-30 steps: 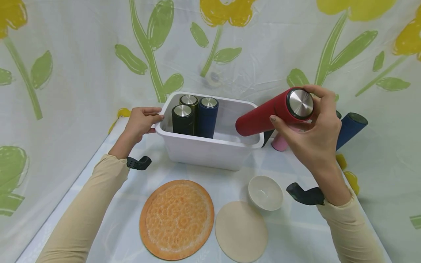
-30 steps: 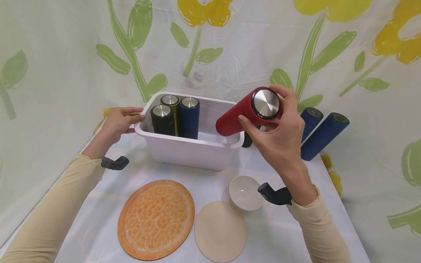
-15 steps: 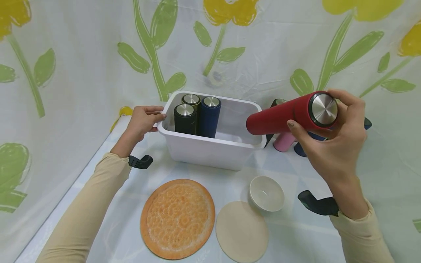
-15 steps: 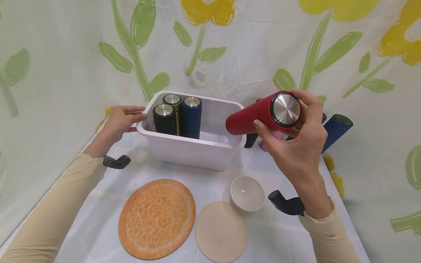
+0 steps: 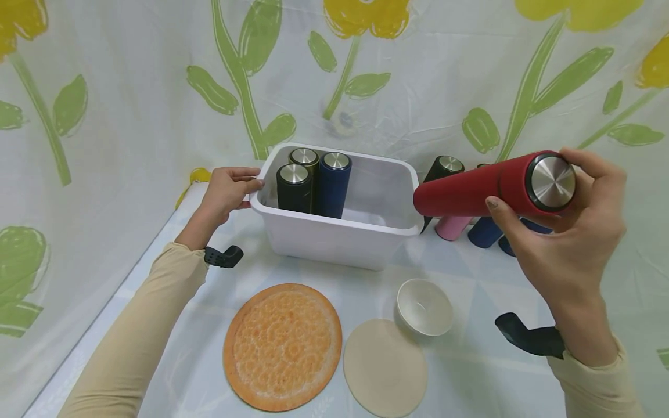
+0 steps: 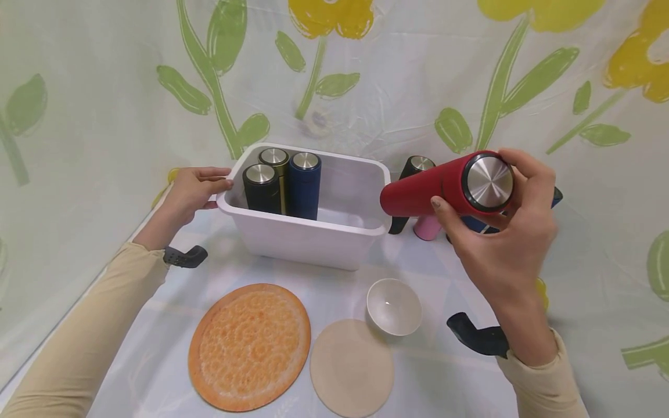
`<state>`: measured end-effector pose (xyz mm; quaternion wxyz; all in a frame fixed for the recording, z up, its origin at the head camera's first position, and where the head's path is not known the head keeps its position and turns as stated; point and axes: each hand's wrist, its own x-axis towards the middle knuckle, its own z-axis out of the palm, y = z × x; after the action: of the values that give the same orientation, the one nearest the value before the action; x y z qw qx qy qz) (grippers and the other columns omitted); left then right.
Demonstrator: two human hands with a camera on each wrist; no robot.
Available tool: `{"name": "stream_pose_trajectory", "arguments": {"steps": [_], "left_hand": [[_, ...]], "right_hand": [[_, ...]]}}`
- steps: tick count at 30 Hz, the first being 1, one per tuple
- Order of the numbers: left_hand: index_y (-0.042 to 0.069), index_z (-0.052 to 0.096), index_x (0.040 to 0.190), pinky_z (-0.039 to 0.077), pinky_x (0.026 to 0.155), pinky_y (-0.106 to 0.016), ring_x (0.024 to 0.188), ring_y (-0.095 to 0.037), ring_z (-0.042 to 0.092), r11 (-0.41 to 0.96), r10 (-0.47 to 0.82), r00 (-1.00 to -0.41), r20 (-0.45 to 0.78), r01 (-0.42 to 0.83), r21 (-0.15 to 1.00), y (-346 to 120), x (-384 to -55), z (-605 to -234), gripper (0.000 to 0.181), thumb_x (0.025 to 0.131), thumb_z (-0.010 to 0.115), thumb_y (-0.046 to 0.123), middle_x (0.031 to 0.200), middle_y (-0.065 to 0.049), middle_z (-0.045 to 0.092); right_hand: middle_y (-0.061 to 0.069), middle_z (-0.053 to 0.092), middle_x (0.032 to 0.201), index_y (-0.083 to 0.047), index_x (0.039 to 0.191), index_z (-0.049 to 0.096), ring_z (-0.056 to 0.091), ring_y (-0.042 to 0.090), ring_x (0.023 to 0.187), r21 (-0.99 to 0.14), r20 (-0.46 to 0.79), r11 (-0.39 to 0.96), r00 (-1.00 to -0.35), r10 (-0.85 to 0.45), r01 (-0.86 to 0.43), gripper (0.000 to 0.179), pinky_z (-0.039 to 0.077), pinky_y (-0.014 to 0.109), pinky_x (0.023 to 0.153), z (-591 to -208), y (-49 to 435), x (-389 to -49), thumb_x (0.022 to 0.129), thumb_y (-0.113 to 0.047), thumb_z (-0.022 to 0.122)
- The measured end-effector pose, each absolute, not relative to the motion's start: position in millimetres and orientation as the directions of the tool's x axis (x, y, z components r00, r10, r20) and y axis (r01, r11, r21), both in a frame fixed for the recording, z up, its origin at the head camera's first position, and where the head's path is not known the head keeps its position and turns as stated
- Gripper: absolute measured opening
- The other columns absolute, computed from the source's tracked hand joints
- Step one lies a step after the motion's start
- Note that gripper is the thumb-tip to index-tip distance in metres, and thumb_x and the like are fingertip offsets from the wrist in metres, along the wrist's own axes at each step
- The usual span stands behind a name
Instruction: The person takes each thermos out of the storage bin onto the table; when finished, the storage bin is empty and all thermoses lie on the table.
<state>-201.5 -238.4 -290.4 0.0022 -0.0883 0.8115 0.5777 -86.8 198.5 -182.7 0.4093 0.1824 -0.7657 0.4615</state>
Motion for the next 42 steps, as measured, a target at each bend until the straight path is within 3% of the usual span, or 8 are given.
{"name": "stream_pose_trajectory", "arguments": {"steps": [7,22,33,42], "left_hand": [[0.007,0.055,0.143,0.057,0.072,-0.025,0.118,-0.031,0.059,0.318,-0.135,-0.984,-0.113,-0.152,0.936,-238.6,-201.4,-289.9,0.046,0.100,0.063,0.018,0.136,-0.017,0.059],[0.008,0.054,0.144,0.056,0.077,-0.028,0.120,-0.031,0.057,0.334,-0.136,-0.984,-0.118,-0.158,0.929,-237.5,-201.1,-289.9,0.047,0.100,0.063,0.020,0.137,-0.017,0.058],[0.008,0.055,0.144,0.057,0.076,-0.028,0.120,-0.030,0.058,0.337,-0.133,-0.985,-0.112,-0.152,0.929,-238.5,-199.8,-289.6,0.047,0.099,0.063,0.019,0.137,-0.018,0.059],[0.008,0.055,0.144,0.056,0.072,-0.024,0.119,-0.029,0.058,0.329,-0.134,-0.985,-0.112,-0.151,0.932,-238.3,-201.0,-288.8,0.047,0.099,0.063,0.018,0.136,-0.017,0.059]], "right_hand": [[0.006,0.065,0.110,-0.001,0.134,0.049,0.065,0.018,0.101,-0.541,0.804,0.540,-0.584,0.107,-0.645,0.075,0.052,0.014,0.080,-183.4,209.3,-82.5,0.067,0.007,0.083],[0.011,0.066,0.117,-0.003,0.137,0.048,0.065,0.014,0.101,-0.514,0.807,0.610,-0.580,0.107,-0.602,0.077,0.051,0.013,0.082,-190.4,238.1,-77.8,0.069,0.005,0.083],[-0.006,0.062,0.123,-0.007,0.141,0.046,0.061,0.010,0.112,-0.485,0.801,0.687,-0.590,0.101,-0.541,0.075,0.047,0.016,0.091,-196.0,254.4,-74.5,0.075,-0.006,0.082],[-0.008,0.062,0.125,-0.010,0.142,0.044,0.061,0.005,0.112,-0.471,0.790,0.725,-0.607,0.092,-0.503,0.075,0.046,0.010,0.086,-199.0,266.0,-75.0,0.077,-0.006,0.082]]}}
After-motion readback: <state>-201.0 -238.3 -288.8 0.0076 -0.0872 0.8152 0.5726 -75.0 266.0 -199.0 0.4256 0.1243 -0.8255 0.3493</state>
